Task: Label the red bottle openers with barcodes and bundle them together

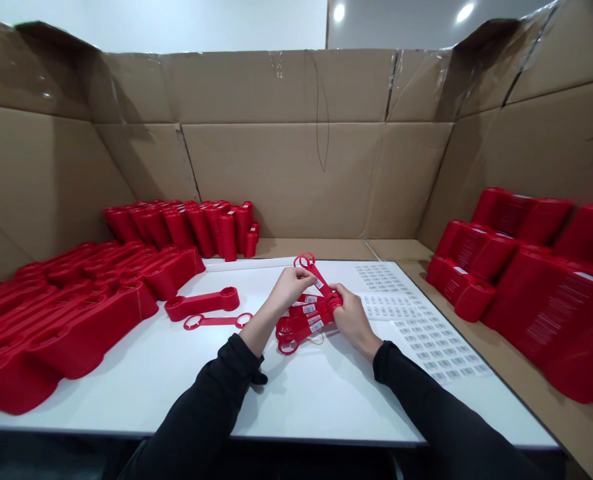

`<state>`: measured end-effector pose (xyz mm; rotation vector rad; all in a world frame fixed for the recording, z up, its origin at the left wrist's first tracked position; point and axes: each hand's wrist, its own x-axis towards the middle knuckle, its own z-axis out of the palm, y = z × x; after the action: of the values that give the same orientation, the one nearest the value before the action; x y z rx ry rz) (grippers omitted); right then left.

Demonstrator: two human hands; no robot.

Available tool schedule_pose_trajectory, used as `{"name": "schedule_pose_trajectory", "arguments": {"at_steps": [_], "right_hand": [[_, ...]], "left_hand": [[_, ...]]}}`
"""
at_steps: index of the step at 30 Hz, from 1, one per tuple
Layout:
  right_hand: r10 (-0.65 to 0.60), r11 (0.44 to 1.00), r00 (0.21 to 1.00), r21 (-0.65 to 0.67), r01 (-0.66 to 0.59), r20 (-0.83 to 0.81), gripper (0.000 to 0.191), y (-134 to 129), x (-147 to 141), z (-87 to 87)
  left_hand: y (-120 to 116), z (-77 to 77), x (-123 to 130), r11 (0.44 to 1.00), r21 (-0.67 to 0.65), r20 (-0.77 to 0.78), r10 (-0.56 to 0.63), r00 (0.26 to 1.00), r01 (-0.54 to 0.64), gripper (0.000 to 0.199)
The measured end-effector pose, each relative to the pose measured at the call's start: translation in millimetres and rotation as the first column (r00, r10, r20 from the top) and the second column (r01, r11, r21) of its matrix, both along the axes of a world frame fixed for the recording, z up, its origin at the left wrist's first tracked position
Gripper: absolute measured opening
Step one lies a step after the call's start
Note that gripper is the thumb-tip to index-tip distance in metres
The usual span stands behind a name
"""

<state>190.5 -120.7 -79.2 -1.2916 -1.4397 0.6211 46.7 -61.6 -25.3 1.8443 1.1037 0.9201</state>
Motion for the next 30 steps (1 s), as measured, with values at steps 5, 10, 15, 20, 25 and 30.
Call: {"name": "schedule_pose_trajectory", "arguments": {"at_steps": [5, 10, 15, 20, 25, 30], "right_hand": [[0.002, 1.0, 1.0, 0.004, -0.002, -0.01, 0.04, 0, 0, -0.4], [0.014, 1.0, 1.0, 0.004, -0.014, -0.003, 0.042, 0, 0, 0.0], [0.008, 1.0, 1.0, 0.02, -0.008, -0.006, 0.042, -1, -1, 0.5], [0.029, 0.998, 0.999, 0.06, -0.026, -0.043, 0.045, -2, -1, 1.0], [0.038, 0.995, 0.997, 0.094, -0.032, -0.067, 0.051, -4, -1, 2.4], [0.033, 0.993, 0.998, 0.111, -0.026, -0.058, 0.053, -6, -1, 5.4]], "left_hand": [[1, -0.6, 0, 1.0, -0.002, 0.0, 0.01, 1.0, -0.01, 0.018], [0, -1.0, 0, 1.0, 0.012, -0.018, 0.015, 1.0, -0.015, 0.02], [-1, -1.2, 1, 0.997, 0.071, -0.052, 0.025, 0.998, -0.021, 0.018], [-3, -1.9, 3, 0.974, 0.225, -0.105, 0.051, 0.993, -0.026, 0.012], [-7, -3.6, 4, 0.835, 0.55, -0.318, 0.176, 0.932, 0.029, 0.015], [-6, -11.1, 5, 0.797, 0.602, -0.328, 0.297, 0.897, -0.044, 0.032]]}}
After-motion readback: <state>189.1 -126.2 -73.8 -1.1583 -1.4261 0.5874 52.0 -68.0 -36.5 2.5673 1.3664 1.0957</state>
